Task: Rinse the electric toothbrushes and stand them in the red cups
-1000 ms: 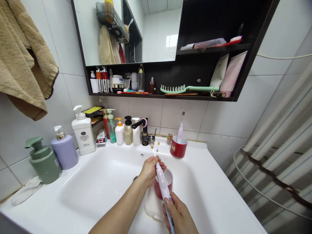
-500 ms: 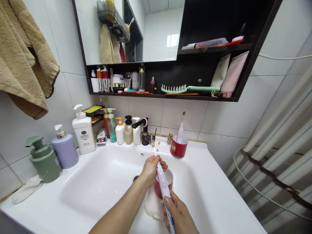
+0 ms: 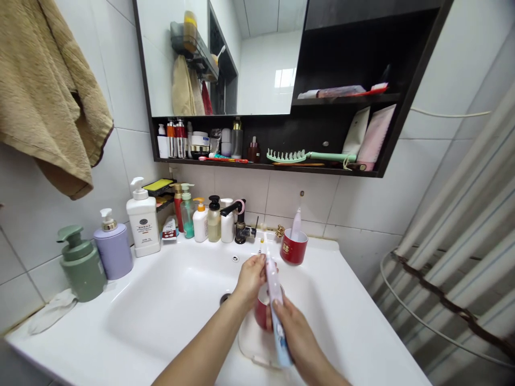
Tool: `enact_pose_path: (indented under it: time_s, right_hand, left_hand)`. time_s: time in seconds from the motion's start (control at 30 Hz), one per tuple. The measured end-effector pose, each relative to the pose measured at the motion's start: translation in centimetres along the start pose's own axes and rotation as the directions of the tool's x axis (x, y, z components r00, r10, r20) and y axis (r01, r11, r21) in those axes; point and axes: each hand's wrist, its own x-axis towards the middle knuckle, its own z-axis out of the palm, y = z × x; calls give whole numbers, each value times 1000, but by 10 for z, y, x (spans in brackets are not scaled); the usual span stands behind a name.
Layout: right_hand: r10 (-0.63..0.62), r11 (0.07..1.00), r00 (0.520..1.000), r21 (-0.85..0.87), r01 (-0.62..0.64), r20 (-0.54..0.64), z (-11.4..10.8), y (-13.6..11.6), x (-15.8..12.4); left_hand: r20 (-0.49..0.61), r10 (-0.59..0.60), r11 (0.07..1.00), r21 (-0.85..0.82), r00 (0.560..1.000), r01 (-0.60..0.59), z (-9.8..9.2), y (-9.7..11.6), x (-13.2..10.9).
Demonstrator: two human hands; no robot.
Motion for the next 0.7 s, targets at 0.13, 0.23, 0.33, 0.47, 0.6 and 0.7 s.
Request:
enact_pose_path:
  time_s: [0.13, 0.23, 0.33, 0.47, 0.6, 0.7]
  right_hand:
    - [-195, 974, 971, -145, 175, -140, -13, -21, 36]
    - [-267, 943, 941, -257, 211, -209, -18, -15, 59]
    - [-269, 927, 935, -324, 187, -232, -19, 2, 70]
    - [-290, 883, 926, -440, 161, -244, -22, 21, 69]
    - [-309, 845, 921, -514, 150, -239, -23, 27, 63]
    - [-302, 833, 926, -535, 141, -226, -27, 25, 58]
  left_hand:
    - [-29, 199, 898, 405, 980, -171, -17, -11, -4]
    - [152, 288, 655, 689, 946, -310, -30, -25, -10]
    - [318, 252, 391, 830, 914, -397, -35, -34, -17]
    - [392, 138, 219, 884, 910, -414, -33, -36, -19]
    - [436, 54, 136, 888, 898, -439, -33, -38, -18]
    - [441, 46, 116, 889, 896, -444, -29, -40, -22]
